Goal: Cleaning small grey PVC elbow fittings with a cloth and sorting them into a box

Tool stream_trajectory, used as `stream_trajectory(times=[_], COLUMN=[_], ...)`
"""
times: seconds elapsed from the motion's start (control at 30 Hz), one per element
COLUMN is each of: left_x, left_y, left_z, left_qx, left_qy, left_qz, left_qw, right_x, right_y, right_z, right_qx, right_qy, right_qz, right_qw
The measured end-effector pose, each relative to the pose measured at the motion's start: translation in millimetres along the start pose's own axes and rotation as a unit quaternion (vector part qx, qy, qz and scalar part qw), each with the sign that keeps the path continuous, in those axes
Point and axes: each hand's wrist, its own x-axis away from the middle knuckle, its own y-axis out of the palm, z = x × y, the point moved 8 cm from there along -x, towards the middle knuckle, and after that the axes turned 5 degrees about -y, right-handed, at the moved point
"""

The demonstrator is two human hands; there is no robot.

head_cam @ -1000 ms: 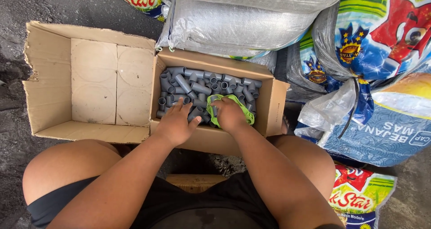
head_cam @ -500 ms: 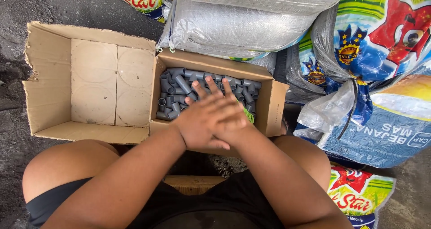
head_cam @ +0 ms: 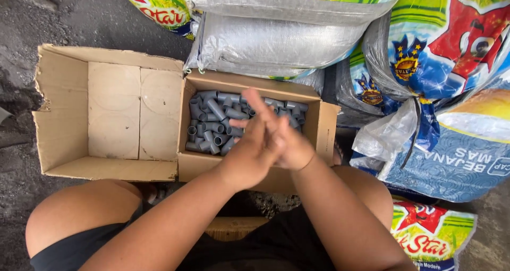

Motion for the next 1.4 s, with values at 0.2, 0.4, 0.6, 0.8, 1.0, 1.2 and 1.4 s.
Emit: stream_trajectory(times=[0.2,0.4,0.6,0.8,1.0,1.2,1.4], left_x=[13.7,27.5,-5.6,-37.5,1.8,-9.6,-9.3], left_y=[35.8,47.4,-7.5,-69.3,40.2,1.7,28.1], left_z=[6.0,7.4,-29.4,-133.0,-61.6,-71.3,-62.5], left_qx=[-0.569,-0.471,-0.513,0.107,0.504,0.317,-0.356], left_qy=[-0.014,0.515,0.455,-0.135,-0.215,-0.011,0.456], left_qz=[-0.059,0.166,0.209,0.169,0.052,0.174,0.165], left_qw=[0.82,0.697,0.697,0.971,0.835,0.932,0.799], right_x=[2.0,15.2,19.7,29.5,37.0,33.3,32.7], right_y=[-59.1,-11.8,-8.3,-35.7,-5.2,-137.2,-128.4], right_z=[40.5,60.0,49.2,17.3,83.3,108.2,118.2], right_qx=[-0.093,-0.389,-0.458,-0.412,-0.432,0.253,0.384], right_qy=[0.154,0.224,0.154,0.009,0.127,0.239,0.295], right_qz=[0.146,0.114,0.01,-0.144,-0.194,0.384,0.25], right_qw=[0.973,0.886,0.876,0.899,0.872,0.855,0.839])
